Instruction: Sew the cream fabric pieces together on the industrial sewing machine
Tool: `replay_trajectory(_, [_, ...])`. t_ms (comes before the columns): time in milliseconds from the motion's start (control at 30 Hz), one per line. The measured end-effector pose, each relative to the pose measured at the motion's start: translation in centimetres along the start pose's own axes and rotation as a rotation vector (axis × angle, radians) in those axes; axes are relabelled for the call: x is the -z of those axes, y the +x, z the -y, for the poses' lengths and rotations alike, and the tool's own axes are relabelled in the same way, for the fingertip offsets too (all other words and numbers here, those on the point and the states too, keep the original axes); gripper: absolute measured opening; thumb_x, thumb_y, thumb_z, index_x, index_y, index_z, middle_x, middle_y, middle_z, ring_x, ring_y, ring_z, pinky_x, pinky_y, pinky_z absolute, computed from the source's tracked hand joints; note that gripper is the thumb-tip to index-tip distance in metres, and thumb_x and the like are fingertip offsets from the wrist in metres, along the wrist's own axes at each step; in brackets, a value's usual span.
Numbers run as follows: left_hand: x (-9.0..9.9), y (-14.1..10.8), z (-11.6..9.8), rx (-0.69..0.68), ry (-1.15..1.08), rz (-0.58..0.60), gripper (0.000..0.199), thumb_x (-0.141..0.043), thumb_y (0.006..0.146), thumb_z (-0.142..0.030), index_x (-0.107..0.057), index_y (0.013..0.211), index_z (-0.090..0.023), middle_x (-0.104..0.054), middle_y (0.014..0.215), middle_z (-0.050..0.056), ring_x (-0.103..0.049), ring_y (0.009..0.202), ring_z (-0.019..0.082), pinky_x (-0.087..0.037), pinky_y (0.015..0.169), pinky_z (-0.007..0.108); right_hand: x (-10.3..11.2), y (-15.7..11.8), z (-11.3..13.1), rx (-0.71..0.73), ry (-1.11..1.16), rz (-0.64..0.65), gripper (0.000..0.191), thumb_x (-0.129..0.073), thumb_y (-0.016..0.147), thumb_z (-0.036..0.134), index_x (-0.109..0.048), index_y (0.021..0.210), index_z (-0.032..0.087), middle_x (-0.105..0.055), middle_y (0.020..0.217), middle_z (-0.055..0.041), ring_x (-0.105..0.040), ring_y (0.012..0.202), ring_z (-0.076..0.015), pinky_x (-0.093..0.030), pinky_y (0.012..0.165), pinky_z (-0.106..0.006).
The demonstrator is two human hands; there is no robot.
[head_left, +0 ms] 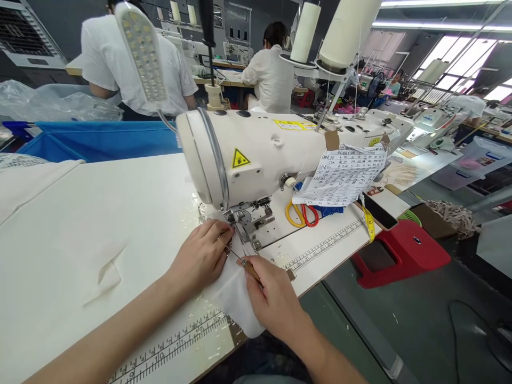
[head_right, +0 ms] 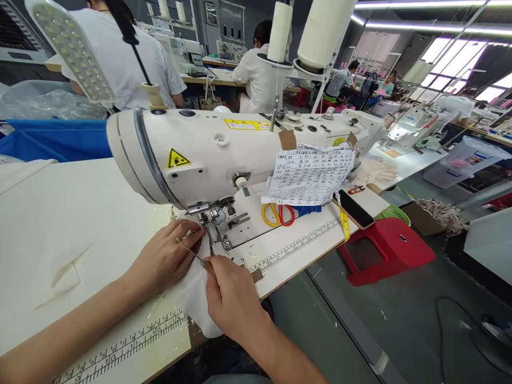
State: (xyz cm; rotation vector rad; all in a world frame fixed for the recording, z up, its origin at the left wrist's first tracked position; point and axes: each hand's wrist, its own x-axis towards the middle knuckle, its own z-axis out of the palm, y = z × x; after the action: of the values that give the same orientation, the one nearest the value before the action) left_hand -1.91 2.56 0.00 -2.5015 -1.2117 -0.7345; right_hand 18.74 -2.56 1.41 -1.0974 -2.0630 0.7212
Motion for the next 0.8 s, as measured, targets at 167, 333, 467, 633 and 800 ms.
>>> replay_trajectory(167, [-0.1, 0.4, 0.0, 0.096, -0.081, 0.095, 0.036, -0.044, 0.088, -0.014, -0.068, 0.114, -0.009, -0.064, 0.110, 0.017, -0.058, 0.098, 0.028, -0.058, 0.085, 0.046, 0.2, -0.2, 1.7, 0.242, 0.069, -0.047, 0.032, -0.043, 0.098, 0.014, -0.057, 0.125, 0.019, -0.074, 0.105, -0.0084, -0.071, 0.092, -0.0206, -0.055, 0.080, -0.028])
replay_trajectory(333, [0.4, 2.0, -0.8, 0.216, -0.042, 0.225, 0.021, -0.047, 0.085, -0.012, -0.068, 0.085, -0.016, -0.062, 0.089, 0.015, -0.056, 0.080, 0.027, -0.055, 0.069, 0.043, 0.2, -0.8, 3.8, 0.410, 0.019, -0.040, 0.031, -0.040, 0.098, 0.013, -0.052, 0.126, 0.020, -0.071, 0.086, -0.0037, -0.066, 0.070, -0.0181, -0.050, 0.062, -0.026])
replay_trajectory(467, [0.1, 2.2, -0.4, 0.304, -0.062, 0.162, 0.026, -0.043, 0.092, -0.015, -0.067, 0.083, -0.019, -0.067, 0.091, 0.012, -0.060, 0.083, 0.026, -0.053, 0.063, 0.036, 0.6, -1.9, 3.4, 0.335, -0.051, -0.033, 0.029, -0.038, 0.101, 0.015, -0.051, 0.127, 0.018, -0.074, 0.091, -0.0057, -0.070, 0.072, -0.0185, -0.050, 0.063, -0.027])
replay_trajectory(633, [-0.6, 1.4, 1.8, 0.390, -0.262, 0.079, 0.038, -0.042, 0.099, -0.041, -0.072, 0.089, -0.020, -0.072, 0.093, 0.007, -0.067, 0.088, 0.021, -0.058, 0.076, 0.032, 1.1, -1.5, 0.7, -0.011, -0.231, -0.089, 0.026, -0.040, 0.106, 0.023, -0.054, 0.125, 0.012, -0.076, 0.087, -0.0074, -0.071, 0.066, -0.0208, -0.046, 0.059, -0.029])
replay_trajectory(800, [-0.5, 1.3, 2.5, 0.537, -0.565, 0.045, 0.034, -0.054, 0.089, -0.050, -0.075, 0.084, -0.024, -0.074, 0.093, 0.005, -0.068, 0.089, 0.022, -0.057, 0.082, 0.036, 0.0, 0.6, -0.9, -0.024, -0.380, -0.087, 0.027, -0.045, 0.101, 0.016, -0.059, 0.123, 0.012, -0.078, 0.096, -0.0090, -0.075, 0.079, -0.0236, -0.049, 0.060, -0.030])
